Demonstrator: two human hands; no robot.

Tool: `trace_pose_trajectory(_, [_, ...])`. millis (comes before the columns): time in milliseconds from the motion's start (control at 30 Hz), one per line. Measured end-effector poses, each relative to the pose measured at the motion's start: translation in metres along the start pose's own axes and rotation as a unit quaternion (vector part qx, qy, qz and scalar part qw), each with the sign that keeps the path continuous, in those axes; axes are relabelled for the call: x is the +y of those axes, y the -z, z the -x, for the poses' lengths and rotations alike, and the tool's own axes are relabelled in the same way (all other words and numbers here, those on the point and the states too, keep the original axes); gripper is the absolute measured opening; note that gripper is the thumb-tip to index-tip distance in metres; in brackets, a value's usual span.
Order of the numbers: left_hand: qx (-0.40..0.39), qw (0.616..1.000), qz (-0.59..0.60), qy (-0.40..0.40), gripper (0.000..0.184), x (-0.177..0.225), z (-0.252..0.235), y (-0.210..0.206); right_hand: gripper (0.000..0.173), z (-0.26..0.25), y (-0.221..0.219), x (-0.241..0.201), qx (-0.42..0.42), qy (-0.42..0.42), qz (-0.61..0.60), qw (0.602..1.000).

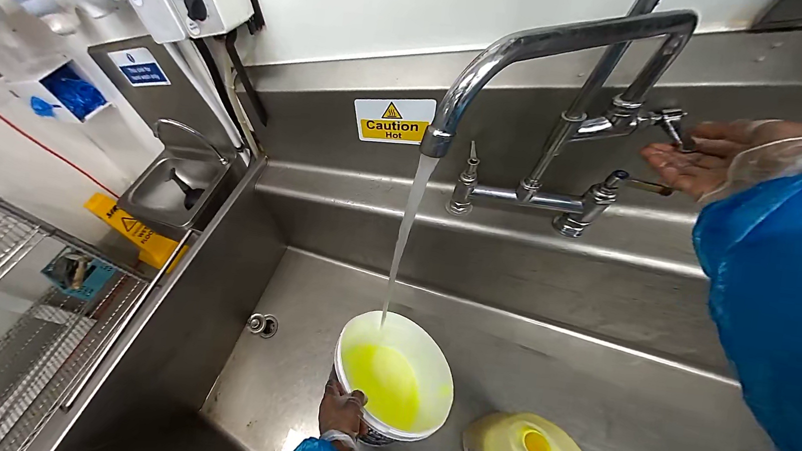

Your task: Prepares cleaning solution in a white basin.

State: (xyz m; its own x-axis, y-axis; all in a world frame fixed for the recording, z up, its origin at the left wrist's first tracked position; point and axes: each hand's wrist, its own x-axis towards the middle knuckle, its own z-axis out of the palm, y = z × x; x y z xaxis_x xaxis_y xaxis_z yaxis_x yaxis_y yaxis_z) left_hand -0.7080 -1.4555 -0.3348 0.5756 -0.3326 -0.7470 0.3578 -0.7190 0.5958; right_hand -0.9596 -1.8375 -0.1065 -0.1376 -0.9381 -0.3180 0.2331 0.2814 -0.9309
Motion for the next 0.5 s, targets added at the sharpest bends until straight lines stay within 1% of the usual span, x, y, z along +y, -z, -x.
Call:
trace_pose_trajectory(100, [-0.002,1.000,-0.006,0.004,0.031,0.001,0.001,0.001,0.026,-0.001,0.002,-0.003,0.002,0.011,0.005,1.000])
trace_pose_trajectory(167, [0.002,1.000,-0.009,0.000,0.033,0.003,0.000,0.004,0.029,-0.001,0.004,-0.008,-0.018,0.039,0.004,0.999])
trace_pose_trajectory(267, [0.005,1.000,-0.012,-0.004,0.032,0.003,0.001,0.004,0.032,-0.012,0.015,-0.010,-0.060,0.095,0.034,0.993])
trace_pose_trajectory(333, [0.005,1.000,-0.012,-0.013,0.034,0.003,0.004,0.004,0.038,-0.002,0.005,-0.022,-0.050,0.098,0.042,0.993])
trace_pose_trajectory(400, [0.006,1.000,-0.009,-0.020,0.037,0.002,0.010,0.007,0.047,0.011,-0.011,-0.033,-0.010,0.091,0.035,0.995])
trace_pose_trajectory(433, [0.009,1.000,-0.015,-0.021,0.034,0.002,0.014,0.011,0.053,0.015,-0.019,-0.037,-0.003,0.088,0.025,0.996])
trace_pose_trajectory(500, [0.014,1.000,-0.015,-0.020,0.031,0.001,0.021,0.018,0.055,0.021,-0.028,-0.042,-0.008,0.102,0.037,0.994])
